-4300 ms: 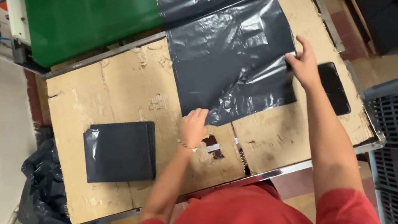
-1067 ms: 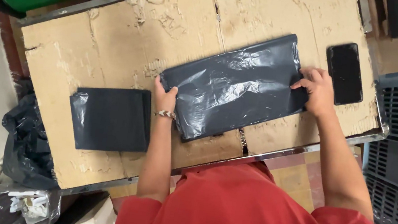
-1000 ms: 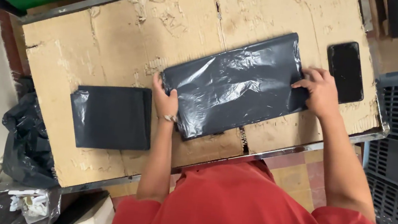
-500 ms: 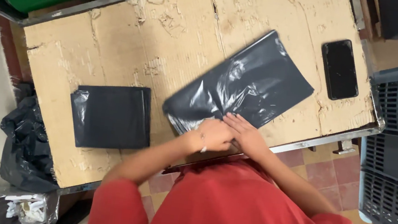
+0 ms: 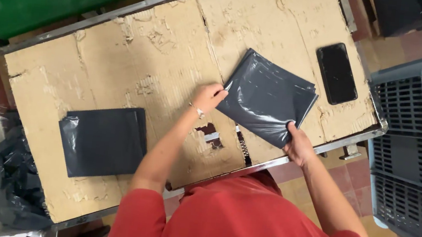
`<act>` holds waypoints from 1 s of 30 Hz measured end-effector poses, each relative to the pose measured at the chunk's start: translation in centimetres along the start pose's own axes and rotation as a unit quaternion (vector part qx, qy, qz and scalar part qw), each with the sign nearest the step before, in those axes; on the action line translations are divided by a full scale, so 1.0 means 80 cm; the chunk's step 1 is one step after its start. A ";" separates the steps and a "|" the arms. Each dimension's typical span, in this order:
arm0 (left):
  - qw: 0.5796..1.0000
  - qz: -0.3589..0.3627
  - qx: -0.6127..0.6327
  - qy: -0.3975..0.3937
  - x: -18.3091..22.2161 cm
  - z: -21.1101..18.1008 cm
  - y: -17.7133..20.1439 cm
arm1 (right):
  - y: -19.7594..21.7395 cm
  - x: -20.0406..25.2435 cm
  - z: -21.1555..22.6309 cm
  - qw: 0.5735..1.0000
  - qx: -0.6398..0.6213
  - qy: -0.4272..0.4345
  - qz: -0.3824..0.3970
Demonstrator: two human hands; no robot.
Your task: Catching, folding, and stacking plastic bags from a production line into a crate
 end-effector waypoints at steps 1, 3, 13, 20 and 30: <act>0.990 -0.097 -0.086 -0.055 0.009 -0.009 0.001 | 0.002 -0.005 -0.001 0.999 0.042 -0.003 -0.006; 0.958 -0.201 -0.172 -0.112 0.021 -0.029 -0.001 | 0.002 -0.012 0.009 0.996 0.086 0.002 -0.007; 0.904 -0.255 -0.344 -0.012 0.017 -0.104 -0.038 | -0.011 0.029 0.028 0.973 0.219 0.034 -0.061; 0.782 -0.414 -0.333 -0.327 0.262 -0.261 0.043 | -0.067 0.047 0.044 0.946 0.216 0.238 0.034; 0.686 -0.580 -0.439 -0.023 0.504 0.040 0.279 | -0.418 0.073 -0.106 0.862 0.289 0.252 0.331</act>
Point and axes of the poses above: each hand's wrist, its own x-axis away from the middle knuckle, its own y-axis out of the back of the hand, z = x × y, the point moved 6 cm from there along -x, towards the middle knuckle, and after that the axes turned 1 degree about -y, right-handed, at the moved point
